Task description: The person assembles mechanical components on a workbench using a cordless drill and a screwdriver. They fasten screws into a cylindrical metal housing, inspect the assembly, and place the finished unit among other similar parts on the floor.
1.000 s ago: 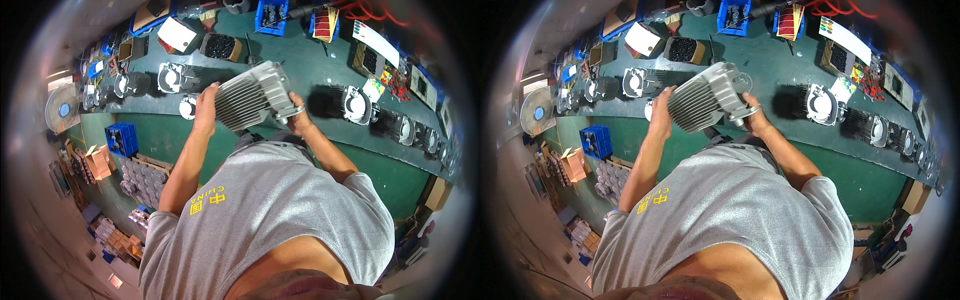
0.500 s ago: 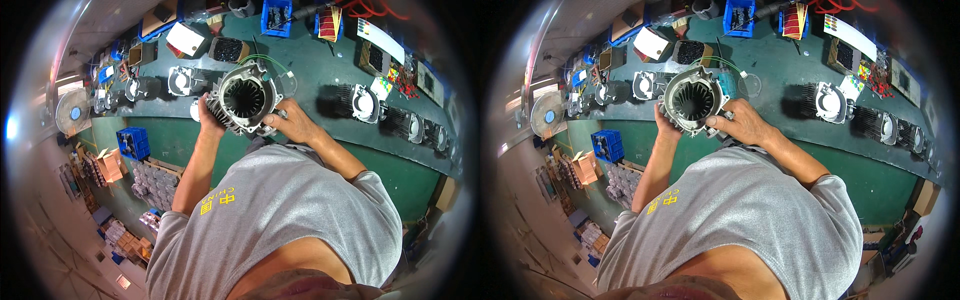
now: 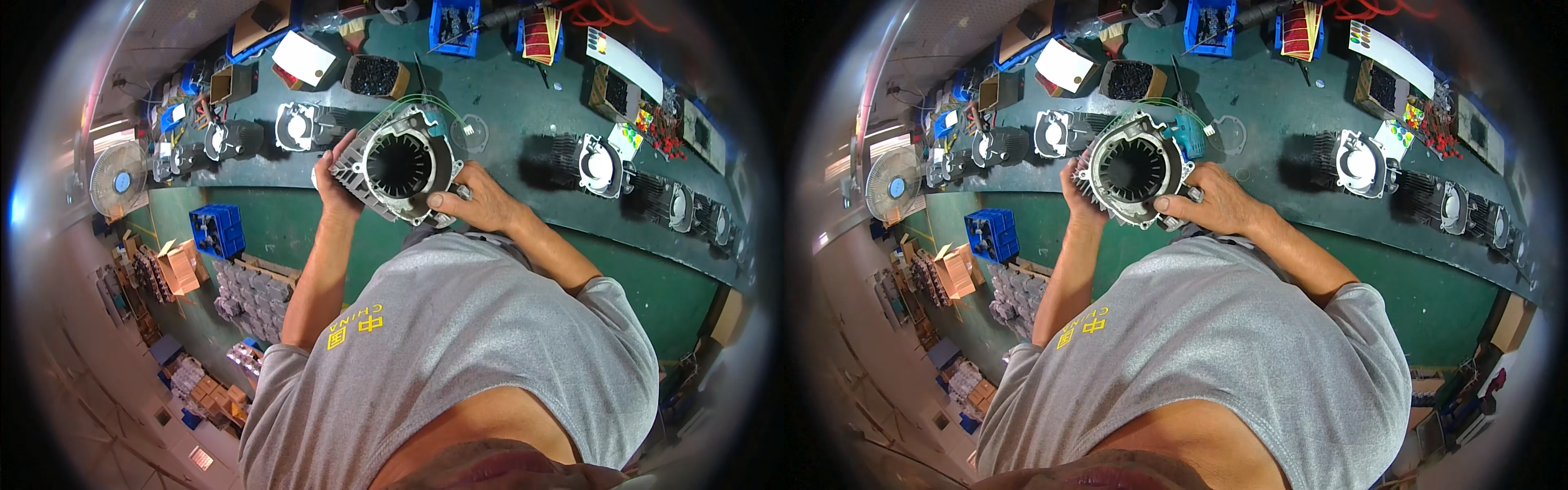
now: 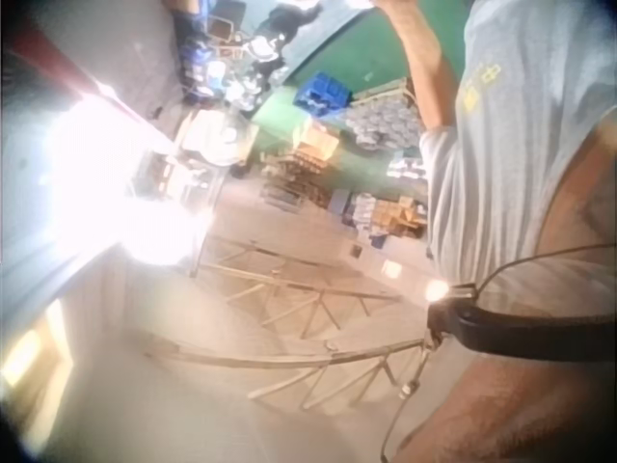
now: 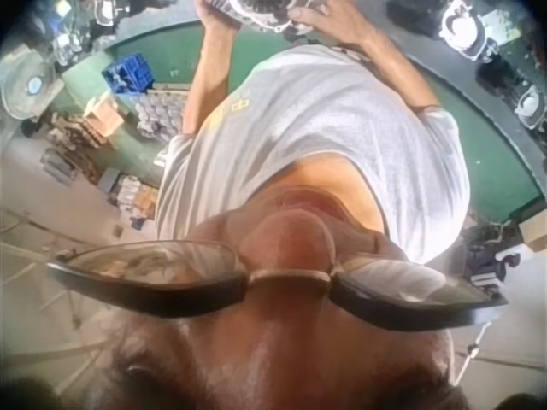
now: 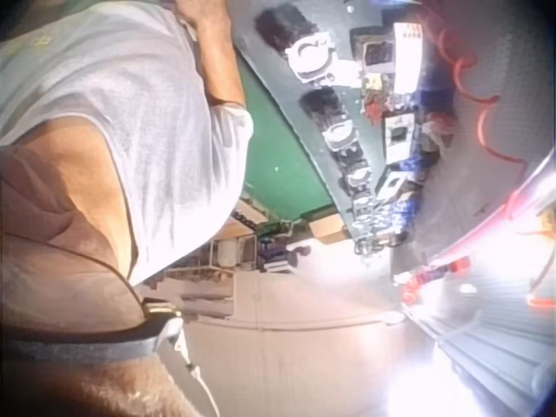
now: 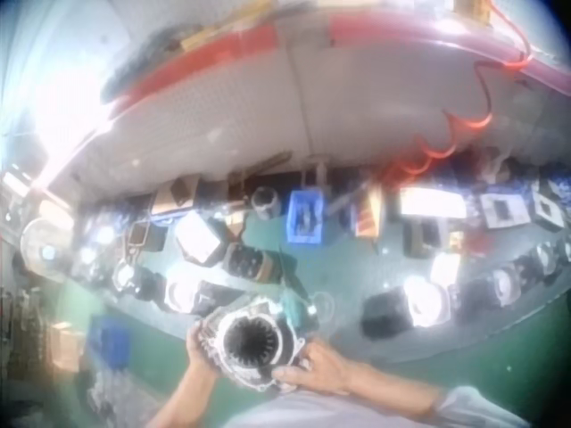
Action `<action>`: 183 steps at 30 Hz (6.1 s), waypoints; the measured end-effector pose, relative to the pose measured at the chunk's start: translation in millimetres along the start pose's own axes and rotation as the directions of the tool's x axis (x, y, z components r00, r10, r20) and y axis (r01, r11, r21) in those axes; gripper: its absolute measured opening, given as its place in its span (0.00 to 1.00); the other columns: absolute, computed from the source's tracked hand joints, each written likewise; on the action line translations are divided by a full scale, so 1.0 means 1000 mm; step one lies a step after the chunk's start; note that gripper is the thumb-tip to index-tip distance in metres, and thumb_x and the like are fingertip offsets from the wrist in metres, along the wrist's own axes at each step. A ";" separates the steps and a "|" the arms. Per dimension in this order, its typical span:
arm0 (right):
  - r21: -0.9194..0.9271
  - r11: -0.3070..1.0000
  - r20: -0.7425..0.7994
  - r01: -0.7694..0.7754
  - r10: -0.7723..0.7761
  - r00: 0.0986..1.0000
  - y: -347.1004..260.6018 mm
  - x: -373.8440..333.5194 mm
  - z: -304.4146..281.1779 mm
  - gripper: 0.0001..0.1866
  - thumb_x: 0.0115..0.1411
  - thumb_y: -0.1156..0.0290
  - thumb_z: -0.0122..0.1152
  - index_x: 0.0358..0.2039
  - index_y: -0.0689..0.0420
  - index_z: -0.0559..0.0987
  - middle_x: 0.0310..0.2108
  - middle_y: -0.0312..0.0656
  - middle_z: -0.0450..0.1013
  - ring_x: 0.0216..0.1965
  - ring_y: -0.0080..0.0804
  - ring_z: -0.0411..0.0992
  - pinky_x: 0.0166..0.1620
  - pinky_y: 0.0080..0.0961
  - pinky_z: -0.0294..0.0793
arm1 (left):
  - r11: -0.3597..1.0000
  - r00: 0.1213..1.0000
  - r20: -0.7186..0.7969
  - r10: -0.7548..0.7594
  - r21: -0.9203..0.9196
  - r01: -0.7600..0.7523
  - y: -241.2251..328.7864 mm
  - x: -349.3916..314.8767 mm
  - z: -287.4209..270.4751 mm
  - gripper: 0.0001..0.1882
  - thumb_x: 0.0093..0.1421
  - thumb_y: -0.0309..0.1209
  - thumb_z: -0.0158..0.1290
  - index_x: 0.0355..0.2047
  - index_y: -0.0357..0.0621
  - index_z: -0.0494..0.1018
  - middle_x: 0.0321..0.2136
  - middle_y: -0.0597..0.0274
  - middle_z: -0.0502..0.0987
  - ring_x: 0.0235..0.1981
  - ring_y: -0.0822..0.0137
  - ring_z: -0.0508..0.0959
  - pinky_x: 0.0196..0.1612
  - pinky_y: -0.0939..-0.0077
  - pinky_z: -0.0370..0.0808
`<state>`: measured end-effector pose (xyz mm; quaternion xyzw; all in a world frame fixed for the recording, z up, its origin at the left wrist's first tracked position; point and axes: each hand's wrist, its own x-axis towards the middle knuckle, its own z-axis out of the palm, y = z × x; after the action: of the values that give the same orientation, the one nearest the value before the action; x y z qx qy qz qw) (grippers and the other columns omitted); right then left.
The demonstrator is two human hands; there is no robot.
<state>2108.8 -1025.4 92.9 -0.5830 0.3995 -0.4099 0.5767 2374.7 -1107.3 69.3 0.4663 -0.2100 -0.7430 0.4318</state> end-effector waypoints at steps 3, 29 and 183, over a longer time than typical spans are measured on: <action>0.022 1.000 0.000 -0.007 0.007 1.000 -0.005 0.000 0.001 0.28 0.61 0.45 0.61 0.38 0.63 0.85 0.31 0.48 0.82 0.37 0.42 0.80 0.44 0.37 0.77 | 1.000 0.999 0.031 0.012 -0.003 -0.012 -0.001 0.000 -0.005 0.44 0.60 0.58 0.48 0.67 0.36 0.64 0.57 0.46 0.76 0.56 0.51 0.77 0.62 0.55 0.73; -0.131 0.989 -0.015 -0.068 0.066 0.998 -0.004 0.006 0.006 0.33 0.59 0.38 0.62 0.36 0.62 0.85 0.32 0.52 0.81 0.38 0.47 0.80 0.44 0.42 0.77 | 0.995 0.999 0.045 -0.020 -0.096 0.024 -0.008 0.010 -0.007 0.41 0.63 0.57 0.45 0.65 0.36 0.65 0.58 0.45 0.75 0.57 0.49 0.77 0.62 0.53 0.73; 0.941 0.280 -0.313 0.191 0.501 0.807 0.048 -0.131 -0.054 0.06 0.70 0.73 0.56 0.44 0.60 0.78 0.33 0.38 0.74 0.25 0.16 0.61 0.23 0.13 0.59 | 0.750 0.950 0.294 -0.110 0.651 -0.114 -0.022 -0.092 0.041 0.16 0.63 0.32 0.63 0.47 0.38 0.78 0.34 0.62 0.80 0.30 0.72 0.77 0.38 0.73 0.77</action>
<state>2013.1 -922.3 42.5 0.0685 0.2849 -0.6518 0.6995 2346.6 -1022.5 120.7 0.4642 -0.5252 -0.6844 0.2008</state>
